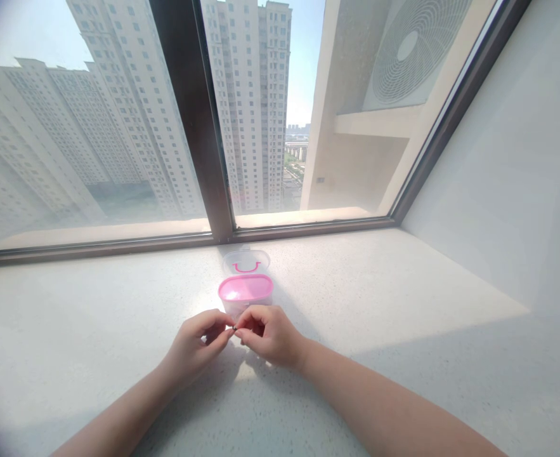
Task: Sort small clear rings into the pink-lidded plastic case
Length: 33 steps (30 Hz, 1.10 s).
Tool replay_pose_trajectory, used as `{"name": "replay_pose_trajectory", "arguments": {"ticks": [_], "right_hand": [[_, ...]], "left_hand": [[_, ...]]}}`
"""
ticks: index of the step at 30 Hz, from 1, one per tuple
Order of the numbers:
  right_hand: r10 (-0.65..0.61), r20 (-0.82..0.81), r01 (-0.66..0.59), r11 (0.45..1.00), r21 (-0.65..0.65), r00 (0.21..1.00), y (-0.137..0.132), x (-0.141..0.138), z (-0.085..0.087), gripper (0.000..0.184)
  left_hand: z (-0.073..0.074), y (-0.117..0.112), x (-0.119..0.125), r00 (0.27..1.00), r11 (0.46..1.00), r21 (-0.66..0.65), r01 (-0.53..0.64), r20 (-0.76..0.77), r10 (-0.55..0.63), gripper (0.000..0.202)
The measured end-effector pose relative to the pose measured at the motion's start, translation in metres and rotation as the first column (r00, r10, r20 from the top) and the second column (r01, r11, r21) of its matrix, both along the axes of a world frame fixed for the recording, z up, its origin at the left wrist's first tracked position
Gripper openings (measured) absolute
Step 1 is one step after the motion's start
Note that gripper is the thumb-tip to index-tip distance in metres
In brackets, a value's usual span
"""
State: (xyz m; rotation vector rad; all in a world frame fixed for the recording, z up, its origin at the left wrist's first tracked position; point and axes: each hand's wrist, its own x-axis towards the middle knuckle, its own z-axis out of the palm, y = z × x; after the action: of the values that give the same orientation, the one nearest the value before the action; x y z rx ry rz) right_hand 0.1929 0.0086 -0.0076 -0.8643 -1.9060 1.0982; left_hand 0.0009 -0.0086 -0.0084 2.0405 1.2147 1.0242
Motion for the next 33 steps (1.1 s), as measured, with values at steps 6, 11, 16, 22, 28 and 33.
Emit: {"name": "replay_pose_trajectory", "arguments": {"ticks": [6, 11, 16, 22, 28, 33], "right_hand": [[-0.204, -0.037, 0.207, 0.969, 0.135, 0.978, 0.006, 0.005, 0.006, 0.007], [-0.466, -0.08, 0.471, 0.849, 0.241, 0.881, 0.025, 0.019, 0.014, 0.01], [-0.498, 0.018, 0.477, 0.84, 0.257, 0.867, 0.035, 0.025, 0.014, 0.009], [-0.487, 0.107, 0.453, 0.859, 0.238, 0.867, 0.035, 0.025, 0.012, 0.006], [-0.47, 0.136, 0.429, 0.868, 0.249, 0.872, 0.035, 0.026, 0.013, 0.005], [-0.454, 0.151, 0.404, 0.873, 0.274, 0.878, 0.035, 0.027, 0.011, 0.004]], "left_hand": [[-0.001, 0.001, -0.001, 0.997, 1.0, 0.023, 0.016, 0.073, -0.018, 0.02], [-0.002, 0.001, 0.001, 0.999, 1.0, -0.012, -0.005, 0.052, 0.006, 0.02], [0.0, 0.001, 0.002, 1.0, 0.999, -0.047, -0.014, 0.024, 0.015, 0.018], [0.002, 0.0, 0.002, 1.0, 0.995, -0.1, 0.005, 0.024, -0.003, 0.013], [0.001, 0.001, 0.003, 1.0, 0.991, -0.13, 0.014, 0.016, -0.012, 0.013], [0.002, 0.0, 0.003, 1.0, 0.992, -0.122, 0.023, 0.008, -0.022, 0.013]]}}
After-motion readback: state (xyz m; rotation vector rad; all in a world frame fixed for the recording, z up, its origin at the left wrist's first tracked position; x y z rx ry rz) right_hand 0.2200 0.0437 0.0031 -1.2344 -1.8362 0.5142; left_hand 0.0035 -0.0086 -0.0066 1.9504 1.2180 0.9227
